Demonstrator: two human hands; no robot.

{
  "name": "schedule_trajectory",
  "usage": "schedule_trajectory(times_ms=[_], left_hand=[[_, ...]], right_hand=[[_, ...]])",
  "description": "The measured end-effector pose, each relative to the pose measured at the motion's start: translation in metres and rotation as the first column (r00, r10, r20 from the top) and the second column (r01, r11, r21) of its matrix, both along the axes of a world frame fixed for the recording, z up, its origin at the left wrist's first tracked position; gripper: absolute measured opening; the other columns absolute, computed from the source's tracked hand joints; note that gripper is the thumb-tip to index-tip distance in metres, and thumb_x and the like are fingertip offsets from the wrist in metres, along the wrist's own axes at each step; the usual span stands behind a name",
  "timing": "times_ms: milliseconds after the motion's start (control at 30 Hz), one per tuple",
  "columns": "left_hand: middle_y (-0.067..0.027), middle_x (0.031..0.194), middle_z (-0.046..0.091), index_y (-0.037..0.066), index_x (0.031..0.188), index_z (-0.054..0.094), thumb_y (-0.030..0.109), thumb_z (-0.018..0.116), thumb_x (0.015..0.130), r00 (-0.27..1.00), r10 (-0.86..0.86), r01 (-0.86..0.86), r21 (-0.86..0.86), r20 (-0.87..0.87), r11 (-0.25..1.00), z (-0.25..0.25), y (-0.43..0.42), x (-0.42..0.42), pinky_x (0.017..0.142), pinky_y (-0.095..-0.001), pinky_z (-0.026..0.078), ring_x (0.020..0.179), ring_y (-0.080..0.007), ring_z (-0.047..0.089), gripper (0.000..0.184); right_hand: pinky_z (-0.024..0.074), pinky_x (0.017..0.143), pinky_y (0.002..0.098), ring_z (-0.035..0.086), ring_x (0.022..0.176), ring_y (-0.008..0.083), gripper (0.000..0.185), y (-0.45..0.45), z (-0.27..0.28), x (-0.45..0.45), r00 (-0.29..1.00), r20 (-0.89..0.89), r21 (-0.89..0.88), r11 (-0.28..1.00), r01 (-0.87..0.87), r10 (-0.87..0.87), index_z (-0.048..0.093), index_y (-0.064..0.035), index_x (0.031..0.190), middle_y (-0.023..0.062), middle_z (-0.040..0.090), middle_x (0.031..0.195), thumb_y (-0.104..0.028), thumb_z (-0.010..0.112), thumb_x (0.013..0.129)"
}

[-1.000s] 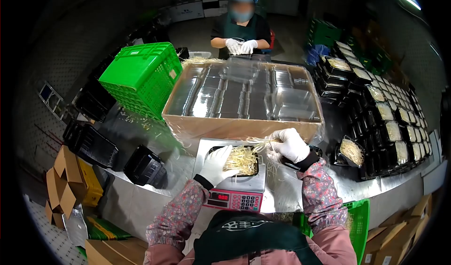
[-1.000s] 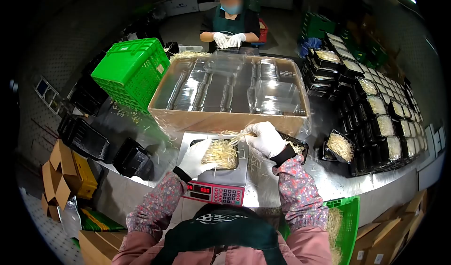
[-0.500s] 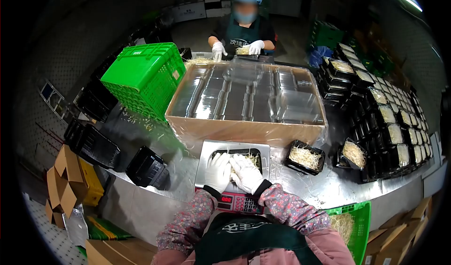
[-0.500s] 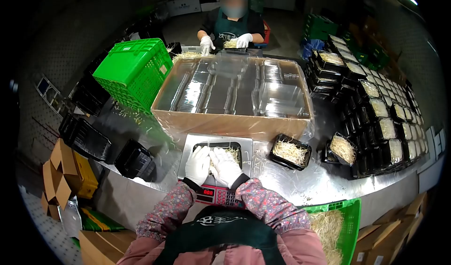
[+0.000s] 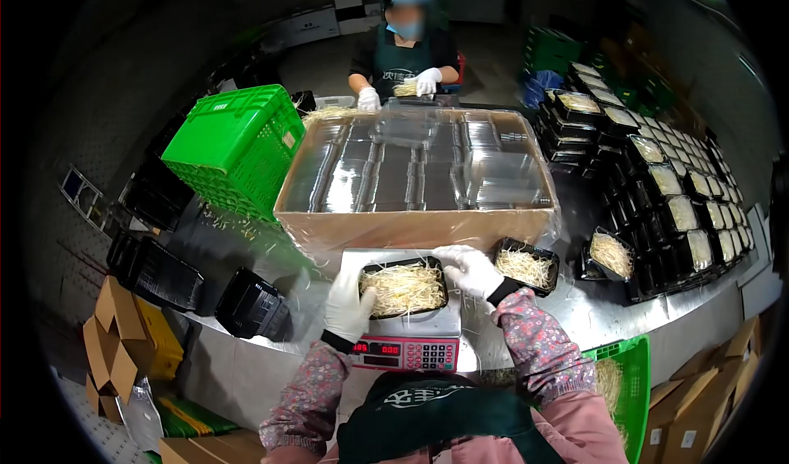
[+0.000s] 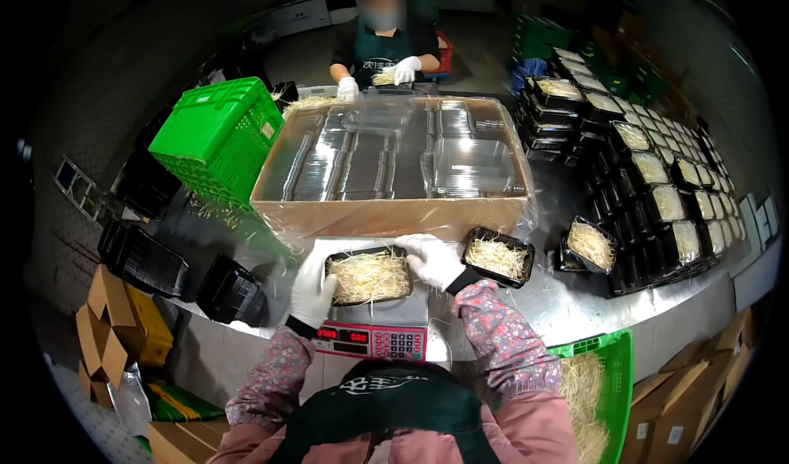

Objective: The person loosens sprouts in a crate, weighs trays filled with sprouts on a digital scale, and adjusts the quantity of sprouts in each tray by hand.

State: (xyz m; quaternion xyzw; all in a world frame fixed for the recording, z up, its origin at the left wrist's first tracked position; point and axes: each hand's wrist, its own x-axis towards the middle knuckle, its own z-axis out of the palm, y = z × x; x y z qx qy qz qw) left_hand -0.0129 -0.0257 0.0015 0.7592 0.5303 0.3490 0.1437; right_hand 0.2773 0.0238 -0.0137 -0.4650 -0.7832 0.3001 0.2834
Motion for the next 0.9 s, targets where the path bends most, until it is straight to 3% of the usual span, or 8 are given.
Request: schedule_trajectory(times_ms=[100, 233, 267, 400, 500, 533, 700, 900], left_hand=[[-0.0291, 0.136, 0.045, -0.001, 0.137, 0.043, 0.033, 0.058, 0.090, 0.970, 0.235, -0.235, -0.013, 0.066, 0.972, -0.043, 0.023, -0.036, 0.107, -0.0437, 0.035, 0.128, -0.0403, 0.042, 0.060], [-0.0274, 0.140, 0.043, -0.005, 0.137, 0.041, 0.049, 0.063, 0.085, 0.981, -0.025, 0.005, -0.098, -0.194, 0.995, -0.030, 0.040, -0.007, 0.110, -0.0478, 0.029, 0.131, -0.0421, 0.038, 0.078], [-0.0256, 0.139, 0.044, -0.006, 0.135, 0.042, 0.054, 0.066, 0.079, 0.974, -0.118, 0.080, -0.194, -0.195, 0.978, -0.028, 0.034, 0.007, 0.111, -0.0523, 0.026, 0.131, -0.0423, 0.038, 0.086], [-0.0260, 0.135, 0.046, -0.005, 0.134, 0.042, 0.054, 0.074, 0.071, 0.843, -0.278, 0.304, -0.018, -0.460, 0.953, -0.023, 0.010, 0.038, 0.110, -0.0498, 0.029, 0.128, -0.0419, 0.041, 0.092], [-0.0201, 0.132, 0.050, 0.000, 0.133, 0.045, 0.049, 0.073, 0.070, 0.883, -0.269, 0.265, -0.065, -0.385, 0.962, -0.042, 0.019, 0.037, 0.107, -0.0489, 0.033, 0.125, -0.0369, 0.045, 0.085], [-0.0184, 0.132, 0.051, 0.001, 0.133, 0.046, 0.048, 0.073, 0.070, 0.889, -0.265, 0.251, -0.085, -0.372, 0.964, -0.047, 0.022, 0.036, 0.106, -0.0490, 0.033, 0.125, -0.0361, 0.046, 0.083], [-0.0084, 0.110, 0.059, 0.009, 0.123, 0.055, 0.036, 0.072, 0.069, 0.878, -0.160, 0.150, -0.059, -0.451, 0.987, -0.064, 0.051, 0.047, 0.080, -0.0463, 0.049, 0.101, -0.0305, 0.056, 0.062], [-0.0136, 0.115, 0.060, 0.005, 0.125, 0.055, 0.051, 0.075, 0.070, 0.923, -0.206, 0.142, -0.208, -0.325, 0.968, -0.041, 0.028, 0.025, 0.093, -0.0444, 0.044, 0.110, -0.0320, 0.054, 0.074]], right_hand=[[0.0352, 0.110, 0.0391, 0.046, 0.129, 0.0330, 0.055, -0.004, 0.008, 0.011, 0.992, -0.042, -0.057, 0.991, 0.117, -0.119, 0.049, -0.0051, 0.136, 0.0196, 0.050, 0.137, -0.019, 0.062, 0.084], [0.0229, 0.117, 0.0418, 0.024, 0.143, 0.0371, 0.090, 0.000, 0.002, -0.023, 0.984, 0.178, 0.020, 1.000, 0.007, -0.010, 0.023, -0.0026, 0.149, 0.0250, 0.025, 0.153, -0.047, 0.066, 0.083], [0.0223, 0.117, 0.0431, 0.023, 0.143, 0.0390, 0.090, 0.000, -0.001, -0.031, 0.971, 0.237, 0.022, 1.000, 0.011, -0.016, 0.023, 0.0004, 0.149, 0.0274, 0.026, 0.152, -0.050, 0.063, 0.086], [0.0197, 0.117, 0.0451, 0.024, 0.142, 0.0402, 0.080, -0.006, -0.014, -0.047, 0.954, 0.300, -0.042, 0.999, 0.006, 0.007, 0.028, 0.0034, 0.146, 0.0282, 0.030, 0.149, -0.056, 0.044, 0.094], [0.0243, 0.114, 0.0469, 0.034, 0.136, 0.0402, 0.077, -0.027, -0.022, -0.068, 0.930, 0.364, 0.057, 0.994, -0.088, 0.062, 0.032, 0.0058, 0.143, 0.0285, 0.040, 0.142, -0.054, 0.043, 0.095], [0.0313, 0.110, 0.0448, 0.044, 0.127, 0.0418, 0.072, -0.036, -0.042, -0.077, 0.965, 0.256, 0.248, 0.969, -0.006, -0.060, 0.037, 0.0067, 0.139, 0.0290, 0.046, 0.135, -0.048, 0.051, 0.094], [0.0425, 0.098, 0.0446, 0.055, 0.112, 0.0415, 0.088, -0.016, -0.044, -0.096, 0.954, 0.261, -0.043, 0.985, 0.165, -0.149, 0.037, 0.0107, 0.136, 0.0313, 0.056, 0.120, -0.064, 0.043, 0.091], [0.0394, 0.105, 0.0404, 0.051, 0.124, 0.0363, 0.065, -0.017, -0.003, -0.070, 0.996, 0.079, -0.124, 0.991, 0.039, -0.030, 0.044, -0.0009, 0.138, 0.0237, 0.054, 0.130, -0.051, 0.046, 0.096]])
